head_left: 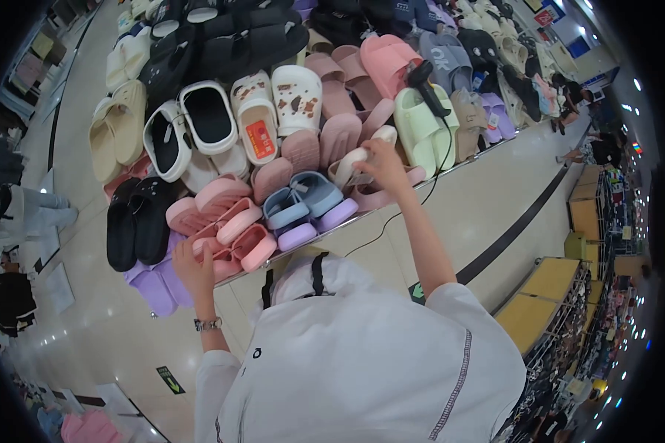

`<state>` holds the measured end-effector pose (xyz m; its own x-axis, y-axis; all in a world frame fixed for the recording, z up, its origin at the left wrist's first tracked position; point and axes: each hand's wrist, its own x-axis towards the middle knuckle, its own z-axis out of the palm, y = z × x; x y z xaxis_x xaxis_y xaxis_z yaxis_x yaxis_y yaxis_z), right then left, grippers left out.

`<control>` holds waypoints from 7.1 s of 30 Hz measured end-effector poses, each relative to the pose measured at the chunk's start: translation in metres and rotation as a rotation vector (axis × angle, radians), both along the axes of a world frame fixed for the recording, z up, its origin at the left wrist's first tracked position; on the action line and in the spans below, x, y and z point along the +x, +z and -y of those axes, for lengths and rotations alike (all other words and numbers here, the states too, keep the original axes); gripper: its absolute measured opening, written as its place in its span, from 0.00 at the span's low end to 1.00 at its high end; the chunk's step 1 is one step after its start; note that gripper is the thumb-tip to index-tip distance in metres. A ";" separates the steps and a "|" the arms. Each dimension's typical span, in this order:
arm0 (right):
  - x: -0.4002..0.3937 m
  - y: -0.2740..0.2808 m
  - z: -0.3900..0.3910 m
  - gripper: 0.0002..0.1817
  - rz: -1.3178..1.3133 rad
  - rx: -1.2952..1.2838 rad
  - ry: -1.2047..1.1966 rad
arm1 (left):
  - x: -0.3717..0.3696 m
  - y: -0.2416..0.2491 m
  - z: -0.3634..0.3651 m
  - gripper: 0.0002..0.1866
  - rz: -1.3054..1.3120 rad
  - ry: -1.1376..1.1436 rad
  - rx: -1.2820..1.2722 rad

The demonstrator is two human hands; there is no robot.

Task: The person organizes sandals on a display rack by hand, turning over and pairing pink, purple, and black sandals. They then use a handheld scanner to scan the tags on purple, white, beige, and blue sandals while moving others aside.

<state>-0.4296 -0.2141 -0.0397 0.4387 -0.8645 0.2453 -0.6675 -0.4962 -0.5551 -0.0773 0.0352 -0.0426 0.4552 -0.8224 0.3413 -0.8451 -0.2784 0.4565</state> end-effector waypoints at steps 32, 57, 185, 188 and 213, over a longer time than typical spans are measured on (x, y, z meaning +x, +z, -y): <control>0.096 0.015 -0.072 0.14 0.379 0.029 -0.295 | 0.060 0.013 -0.041 0.17 -0.204 0.194 -0.306; 0.490 -0.020 -0.148 0.18 0.022 0.446 -0.003 | 0.209 0.018 -0.074 0.22 -0.790 -0.084 -0.106; 0.249 -0.002 -0.221 0.18 1.012 0.916 -0.457 | 0.113 0.032 0.000 0.27 -0.985 -0.797 -0.102; 0.257 0.004 -0.223 0.16 1.081 0.901 -0.501 | 0.111 0.029 -0.004 0.28 -1.008 -0.768 -0.146; 0.241 0.010 -0.222 0.22 1.224 1.165 -0.538 | 0.100 -0.010 -0.014 0.46 -0.771 -0.606 -0.188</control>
<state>-0.1884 0.0082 -0.0292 0.1289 -0.7863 -0.6043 0.4193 0.5954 -0.6853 0.0225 0.0490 -0.0528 0.1282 -0.9521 0.2775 -0.2751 0.2347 0.9323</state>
